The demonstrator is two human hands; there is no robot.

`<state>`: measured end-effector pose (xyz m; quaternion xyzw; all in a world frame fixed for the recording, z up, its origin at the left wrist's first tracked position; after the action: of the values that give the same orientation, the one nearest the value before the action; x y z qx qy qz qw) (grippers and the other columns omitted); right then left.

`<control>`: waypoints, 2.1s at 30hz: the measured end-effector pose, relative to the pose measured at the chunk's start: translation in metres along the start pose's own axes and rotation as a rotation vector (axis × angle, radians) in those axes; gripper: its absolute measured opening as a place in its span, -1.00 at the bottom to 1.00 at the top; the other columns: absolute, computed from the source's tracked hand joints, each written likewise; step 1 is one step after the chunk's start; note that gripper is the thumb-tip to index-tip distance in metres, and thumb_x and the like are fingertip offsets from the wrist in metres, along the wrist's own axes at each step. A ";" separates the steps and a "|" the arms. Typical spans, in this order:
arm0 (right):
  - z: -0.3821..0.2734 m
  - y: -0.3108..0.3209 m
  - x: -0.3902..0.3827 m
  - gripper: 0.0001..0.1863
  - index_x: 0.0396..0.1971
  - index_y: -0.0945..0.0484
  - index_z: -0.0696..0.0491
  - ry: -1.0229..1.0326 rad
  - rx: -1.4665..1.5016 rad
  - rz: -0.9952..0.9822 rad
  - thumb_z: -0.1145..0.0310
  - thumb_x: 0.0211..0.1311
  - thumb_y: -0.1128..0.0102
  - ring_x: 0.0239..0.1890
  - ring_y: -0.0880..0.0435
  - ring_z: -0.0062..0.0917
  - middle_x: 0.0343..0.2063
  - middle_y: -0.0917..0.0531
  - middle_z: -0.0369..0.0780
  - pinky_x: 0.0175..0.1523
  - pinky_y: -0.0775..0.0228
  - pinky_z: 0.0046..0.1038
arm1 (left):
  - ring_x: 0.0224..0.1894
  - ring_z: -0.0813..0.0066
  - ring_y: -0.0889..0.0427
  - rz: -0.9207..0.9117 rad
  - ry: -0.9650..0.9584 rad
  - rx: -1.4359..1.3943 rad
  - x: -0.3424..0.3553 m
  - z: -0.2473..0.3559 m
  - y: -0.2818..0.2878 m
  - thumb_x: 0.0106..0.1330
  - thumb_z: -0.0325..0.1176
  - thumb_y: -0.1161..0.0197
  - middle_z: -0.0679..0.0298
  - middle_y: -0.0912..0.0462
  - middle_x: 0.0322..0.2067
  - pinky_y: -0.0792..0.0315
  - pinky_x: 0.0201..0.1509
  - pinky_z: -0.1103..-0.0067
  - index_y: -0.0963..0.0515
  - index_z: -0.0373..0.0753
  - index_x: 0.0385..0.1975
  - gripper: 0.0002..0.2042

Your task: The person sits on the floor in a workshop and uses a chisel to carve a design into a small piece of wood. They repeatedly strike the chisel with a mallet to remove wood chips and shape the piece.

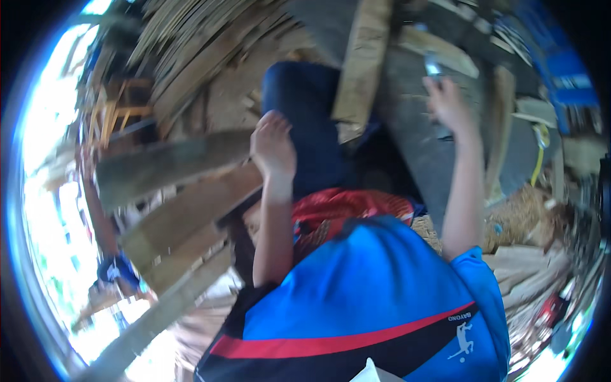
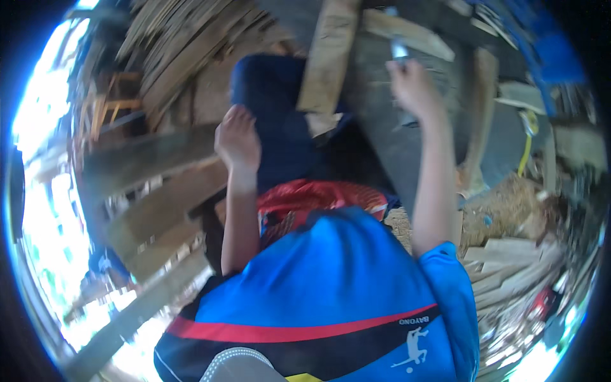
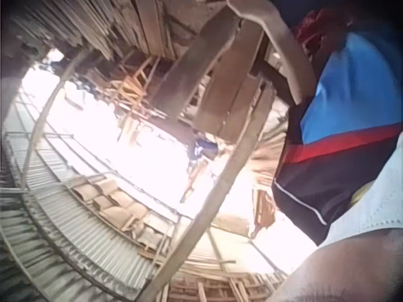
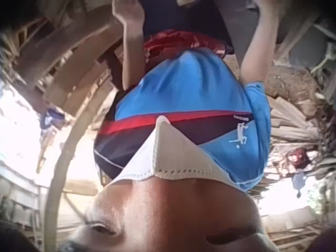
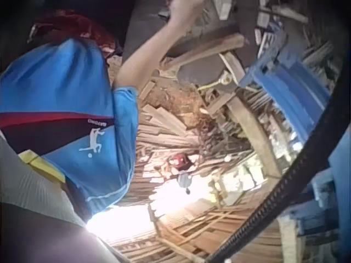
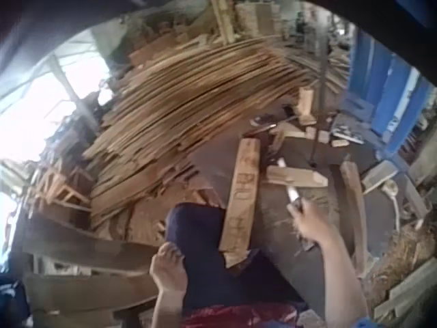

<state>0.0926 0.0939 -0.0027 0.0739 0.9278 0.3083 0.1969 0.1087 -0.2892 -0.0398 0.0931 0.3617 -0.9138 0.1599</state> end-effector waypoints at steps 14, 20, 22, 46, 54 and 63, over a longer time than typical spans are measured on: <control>-0.008 -0.002 -0.017 -0.64 -0.31 -0.51 0.12 -0.018 0.075 -0.027 0.09 0.47 -0.08 -0.59 -0.57 -0.59 -0.67 -0.58 -0.28 -0.36 -0.39 -0.44 | -0.29 0.42 -0.28 -0.052 0.223 -0.589 -0.003 0.013 0.002 0.30 -0.49 0.01 0.23 -0.31 -0.32 -0.31 -0.12 0.52 -0.34 -0.31 -0.26 -0.92; -0.002 -0.001 -0.011 -0.68 -0.30 -0.52 0.11 0.003 0.038 -0.011 0.12 0.46 -0.10 -0.60 -0.53 -0.61 -0.67 -0.57 -0.30 -0.38 -0.34 -0.46 | -0.19 0.44 -0.37 -0.216 0.255 -0.563 -0.013 0.027 -0.018 0.21 -0.70 0.00 0.22 -0.35 -0.22 -0.38 0.02 0.56 -0.39 -0.32 -0.19 -0.79; -0.010 -0.003 -0.016 -0.67 -0.30 -0.52 0.11 -0.002 0.047 -0.023 0.12 0.46 -0.10 -0.60 -0.53 -0.60 -0.67 -0.57 -0.30 -0.37 -0.35 -0.45 | -0.14 0.44 -0.38 -0.223 0.244 -0.577 -0.026 0.038 -0.040 0.18 -0.80 0.04 0.20 -0.35 -0.17 -0.39 0.05 0.58 -0.40 -0.34 -0.13 -0.70; 0.000 0.002 -0.018 -0.66 -0.30 -0.53 0.13 -0.001 0.039 -0.015 0.11 0.45 -0.10 -0.58 -0.59 -0.58 -0.67 -0.61 -0.28 -0.33 -0.40 -0.43 | -0.05 0.50 -0.37 -0.529 0.391 -0.729 -0.079 0.064 -0.140 0.10 -0.87 -0.02 0.21 -0.33 -0.06 -0.47 0.14 0.69 -0.45 -0.27 -0.01 -0.53; -0.001 0.002 -0.021 -0.63 -0.26 -0.55 0.13 -0.004 0.032 -0.011 0.08 0.45 -0.09 -0.56 -0.62 -0.55 -0.66 -0.62 -0.27 -0.32 -0.42 -0.42 | -0.03 0.48 -0.40 -0.508 0.500 -0.828 -0.080 0.060 -0.144 0.15 -0.84 0.01 0.20 -0.35 -0.04 -0.50 0.18 0.66 -0.47 -0.31 -0.03 -0.59; 0.001 0.003 -0.020 -0.67 -0.25 -0.54 0.13 0.004 0.075 -0.029 0.11 0.43 -0.13 -0.59 -0.62 -0.53 -0.66 -0.62 -0.27 -0.37 -0.42 -0.39 | 0.22 0.04 -0.46 -0.386 -0.813 1.534 0.026 0.037 -0.065 0.31 -0.50 -0.20 0.07 -0.51 0.19 -0.28 0.36 0.32 -0.52 -0.19 0.13 -0.64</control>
<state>0.1115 0.0913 0.0048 0.0673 0.9401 0.2704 0.1963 0.0588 -0.2762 0.0208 -0.2198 -0.4252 -0.8779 0.0129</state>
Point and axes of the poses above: each hand's wrist, its own x-axis towards the middle knuckle, its own y-axis out of the back of the hand, z = x × y, the point moved 2 cm from there along x, towards the middle knuckle
